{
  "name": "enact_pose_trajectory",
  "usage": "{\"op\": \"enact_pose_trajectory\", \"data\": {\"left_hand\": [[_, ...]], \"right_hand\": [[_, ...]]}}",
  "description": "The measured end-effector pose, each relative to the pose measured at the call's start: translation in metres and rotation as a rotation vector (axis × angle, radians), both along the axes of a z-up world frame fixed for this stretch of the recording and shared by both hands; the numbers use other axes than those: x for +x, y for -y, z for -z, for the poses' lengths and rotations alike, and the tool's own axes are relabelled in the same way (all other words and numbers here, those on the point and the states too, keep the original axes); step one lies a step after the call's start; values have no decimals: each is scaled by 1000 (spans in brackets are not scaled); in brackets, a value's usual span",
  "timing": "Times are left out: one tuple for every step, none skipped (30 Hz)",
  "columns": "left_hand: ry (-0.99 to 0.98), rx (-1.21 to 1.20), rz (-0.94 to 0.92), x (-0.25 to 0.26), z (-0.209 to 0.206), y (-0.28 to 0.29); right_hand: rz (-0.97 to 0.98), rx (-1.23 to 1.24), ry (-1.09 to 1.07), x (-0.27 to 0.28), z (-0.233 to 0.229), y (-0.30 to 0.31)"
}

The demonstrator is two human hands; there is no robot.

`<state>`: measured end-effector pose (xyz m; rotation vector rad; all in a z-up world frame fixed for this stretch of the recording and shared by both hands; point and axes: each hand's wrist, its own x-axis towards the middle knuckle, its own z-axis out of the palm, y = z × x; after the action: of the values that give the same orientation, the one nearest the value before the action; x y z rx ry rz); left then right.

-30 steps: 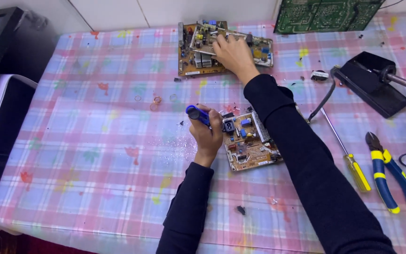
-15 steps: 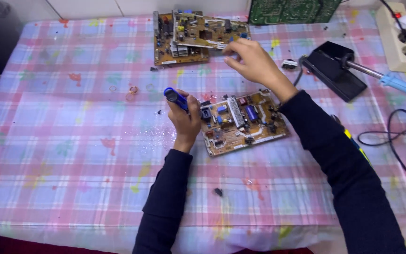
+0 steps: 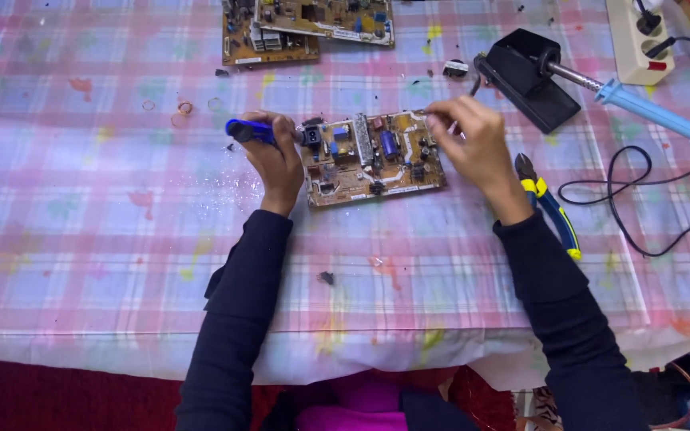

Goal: The person uses a soldering iron and a desoldering pump to remove components from a green circuit board. They then flip the board over and use a screwdriver to unscrew and remove a black component, followed by using pliers to cut a wire.

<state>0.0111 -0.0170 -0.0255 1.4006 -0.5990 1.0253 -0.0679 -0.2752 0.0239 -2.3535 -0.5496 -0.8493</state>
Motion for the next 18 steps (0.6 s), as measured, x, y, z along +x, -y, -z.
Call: {"op": "enact_pose_trajectory", "data": {"left_hand": [[-2,2,1,-1,-1,-1],[9,-16,30,-2,-3,0],[20,-34,60,-2,-4,0],[16,-32,63,-3,-6,0],[0,-8,72,-4,-8,-1],[-14,19,79,-5,-9,-4],[-17,23,80,-4,-9,-3],[-14,31,62,-4,-9,-4],[-12,39,45,-3,-9,-5],[-17,41,45,-4,-10,-5],[-14,49,45,-6,-11,-5],[-9,54,47,-6,-13,-4],[-14,53,48,-6,-12,-7],[8,93,112,-6,-12,-9],[31,132,177,-5,-12,-11],[30,130,178,-9,-11,-9],[77,224,182,-13,-10,-6],[125,319,184,-16,-10,-3]], "right_hand": [[1,2,-2,-6,-4,-9],[-30,-22,-63,-13,-7,-16],[-60,-46,-124,-19,-11,-24],[-57,-43,-129,-23,-13,-28],[-131,-63,-159,-26,-15,-33],[-209,-81,-187,-28,-17,-38],[-208,-77,-189,-30,-16,-43],[-256,-112,-197,-31,-16,-48],[-303,-148,-205,-32,-15,-53],[-305,-145,-210,-31,-9,-54],[-315,-161,-206,-30,-4,-54],[-323,-181,-202,-28,1,-54],[-323,-181,-207,-26,3,-49],[-315,-64,-224,-24,4,-45],[-305,53,-241,-21,5,-40],[-304,52,-242,-21,-1,-32],[-253,236,-266,-21,-7,-24],[-200,420,-286,-20,-13,-17]]}}
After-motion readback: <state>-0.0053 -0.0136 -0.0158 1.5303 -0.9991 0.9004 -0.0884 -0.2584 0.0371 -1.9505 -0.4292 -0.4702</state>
